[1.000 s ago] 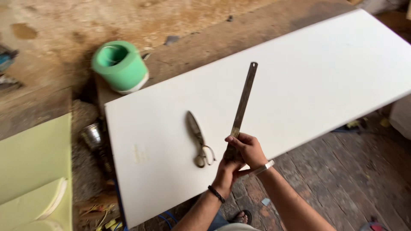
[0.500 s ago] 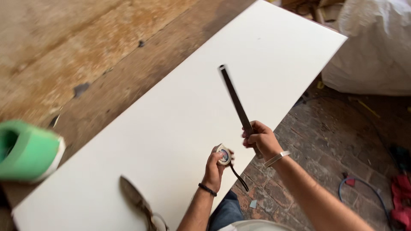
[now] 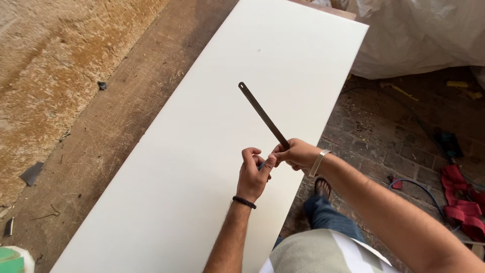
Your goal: The person measures a white foam board using a tape measure and a metal ruler, marks the board, and then uses a utility knife to cut along the marked line. The person separates the board into two pieces and moves one piece aside.
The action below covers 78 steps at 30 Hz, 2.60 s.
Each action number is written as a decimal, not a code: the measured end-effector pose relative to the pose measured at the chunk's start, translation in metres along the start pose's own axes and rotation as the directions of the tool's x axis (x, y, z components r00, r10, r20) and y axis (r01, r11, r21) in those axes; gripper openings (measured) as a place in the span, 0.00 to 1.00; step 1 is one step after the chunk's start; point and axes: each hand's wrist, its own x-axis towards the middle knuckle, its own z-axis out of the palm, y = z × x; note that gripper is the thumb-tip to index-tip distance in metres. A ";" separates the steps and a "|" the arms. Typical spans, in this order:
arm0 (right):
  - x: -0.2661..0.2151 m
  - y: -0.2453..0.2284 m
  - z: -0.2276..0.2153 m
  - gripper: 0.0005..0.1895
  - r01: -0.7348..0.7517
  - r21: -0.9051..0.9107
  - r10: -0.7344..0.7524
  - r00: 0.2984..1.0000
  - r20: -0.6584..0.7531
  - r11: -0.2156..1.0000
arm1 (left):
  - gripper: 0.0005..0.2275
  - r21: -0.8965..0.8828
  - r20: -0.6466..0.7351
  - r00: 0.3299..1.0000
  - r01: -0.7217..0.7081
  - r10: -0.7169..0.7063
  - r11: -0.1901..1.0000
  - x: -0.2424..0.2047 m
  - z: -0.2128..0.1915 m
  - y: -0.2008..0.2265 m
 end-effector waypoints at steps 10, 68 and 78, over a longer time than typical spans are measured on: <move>0.121 -0.045 -0.248 0.14 0.071 0.138 -0.075 0.997 0.026 0.988 | 0.18 0.572 -0.172 0.977 0.206 -0.129 0.794 0.129 0.080 -0.008; 0.094 0.050 -0.270 0.22 0.495 -0.739 -0.414 0.854 0.315 0.457 | 0.06 0.627 -0.753 0.650 0.662 0.102 0.411 0.176 0.229 -0.071; 0.160 0.007 -0.226 0.15 0.310 -0.782 -0.314 0.937 0.154 0.541 | 0.10 0.619 -0.751 0.659 0.679 0.044 0.395 0.161 0.219 -0.059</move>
